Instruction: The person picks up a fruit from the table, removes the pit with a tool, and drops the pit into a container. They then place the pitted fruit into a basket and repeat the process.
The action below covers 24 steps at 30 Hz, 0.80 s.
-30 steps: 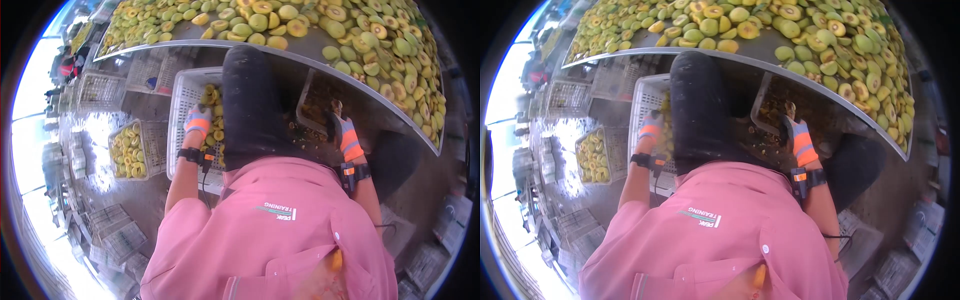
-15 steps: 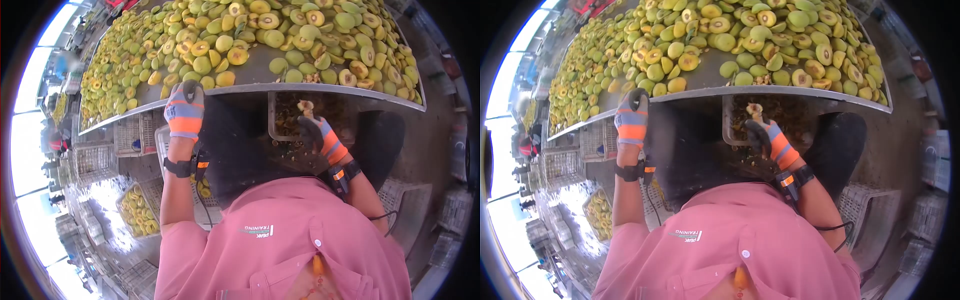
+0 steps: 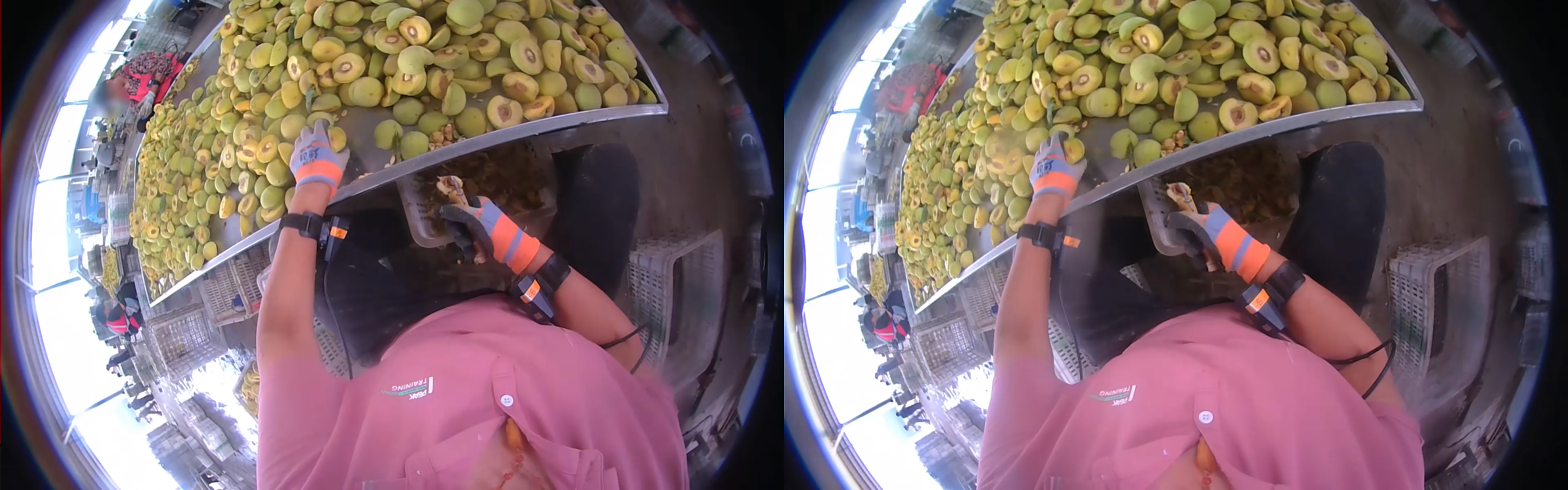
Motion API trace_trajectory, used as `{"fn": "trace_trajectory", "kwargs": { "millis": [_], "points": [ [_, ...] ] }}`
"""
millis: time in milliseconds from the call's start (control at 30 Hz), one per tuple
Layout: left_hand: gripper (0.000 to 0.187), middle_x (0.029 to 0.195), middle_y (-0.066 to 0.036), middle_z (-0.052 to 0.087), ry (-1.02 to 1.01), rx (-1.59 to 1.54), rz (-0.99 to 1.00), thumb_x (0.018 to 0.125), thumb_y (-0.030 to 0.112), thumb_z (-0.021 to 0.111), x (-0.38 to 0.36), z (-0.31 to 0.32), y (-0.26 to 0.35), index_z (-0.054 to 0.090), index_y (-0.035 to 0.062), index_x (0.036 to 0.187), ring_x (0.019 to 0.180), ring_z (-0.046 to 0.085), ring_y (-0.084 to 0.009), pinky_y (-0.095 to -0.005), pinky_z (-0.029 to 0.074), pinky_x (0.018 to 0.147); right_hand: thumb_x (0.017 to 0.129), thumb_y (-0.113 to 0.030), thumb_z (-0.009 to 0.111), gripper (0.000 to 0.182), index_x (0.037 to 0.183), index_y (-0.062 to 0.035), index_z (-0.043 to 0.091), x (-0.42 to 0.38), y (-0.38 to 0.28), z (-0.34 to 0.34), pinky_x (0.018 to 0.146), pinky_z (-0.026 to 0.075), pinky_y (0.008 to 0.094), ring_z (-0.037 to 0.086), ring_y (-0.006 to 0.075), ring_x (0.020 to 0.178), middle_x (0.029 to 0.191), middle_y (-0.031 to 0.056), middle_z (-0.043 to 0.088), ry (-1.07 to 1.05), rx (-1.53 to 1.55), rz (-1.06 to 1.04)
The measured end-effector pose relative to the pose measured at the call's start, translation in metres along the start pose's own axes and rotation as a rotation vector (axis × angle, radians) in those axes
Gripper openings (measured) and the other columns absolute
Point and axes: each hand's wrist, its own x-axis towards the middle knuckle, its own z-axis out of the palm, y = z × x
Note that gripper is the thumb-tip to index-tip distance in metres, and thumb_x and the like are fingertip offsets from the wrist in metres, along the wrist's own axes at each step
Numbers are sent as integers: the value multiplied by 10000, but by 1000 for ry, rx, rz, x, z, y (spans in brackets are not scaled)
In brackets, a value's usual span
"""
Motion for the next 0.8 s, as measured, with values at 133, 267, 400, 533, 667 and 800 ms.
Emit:
{"fn": "trace_trajectory", "kwargs": {
  "millis": [133, 267, 400, 533, 667, 800],
  "points": [
    [652, 1188, -163, 562, 190, -329, 155, 686, 331, 785, -36, -23, 24, 518, 45, 1207, 1119, 537, -344, -432, 458, 937, 927, -202, 594, 173, 989, -42, 620, 2, -5, 4, 392, 342, 227, 422, 66, 444, 613, -34, 481, 59, 306, -283],
    [667, 1109, -176, 574, 133, -759, 78, 646, 229, 848, -67, -42, 53, 502, 4, 1170, 1005, 590, -307, -378, 497, 870, 897, -189, 625, 196, 1025, -41, 632, 7, -7, 2, 491, 385, 237, 484, 66, 561, 716, -5, 555, 204, 84, -554],
    [698, 1038, -114, 557, 185, -981, 30, 621, 138, 868, -83, -48, 83, 459, -13, 1167, 933, 584, -213, -334, 502, 838, 844, -186, 660, 247, 1007, -3, 635, 39, 28, -14, 610, 480, 315, 583, 129, 699, 832, 70, 650, 293, -218, -200],
    [674, 1060, -105, 570, 163, -1132, 77, 642, 95, 845, -87, -36, 94, 460, 5, 1187, 931, 587, -196, -333, 502, 844, 851, -181, 682, 206, 980, -24, 650, 36, 31, -13, 634, 484, 290, 588, 110, 715, 832, 30, 650, 140, -57, -344],
    [591, 1087, -94, 595, -19, -1060, 149, 670, 88, 826, -107, -47, 94, 520, 24, 1172, 951, 593, -178, -323, 505, 832, 891, -238, 668, 221, 1019, -59, 654, 15, 15, -7, 618, 481, 238, 573, 65, 718, 826, -16, 633, 97, 78, -517],
    [453, 1079, -85, 613, -121, -869, 301, 709, 114, 810, -111, -49, 95, 600, 27, 1101, 955, 593, -153, -311, 506, 811, 876, -186, 672, 188, 999, -44, 650, -1, 0, 0, 583, 470, 243, 558, 79, 661, 775, -10, 620, 42, 136, -388]
  ]
}}
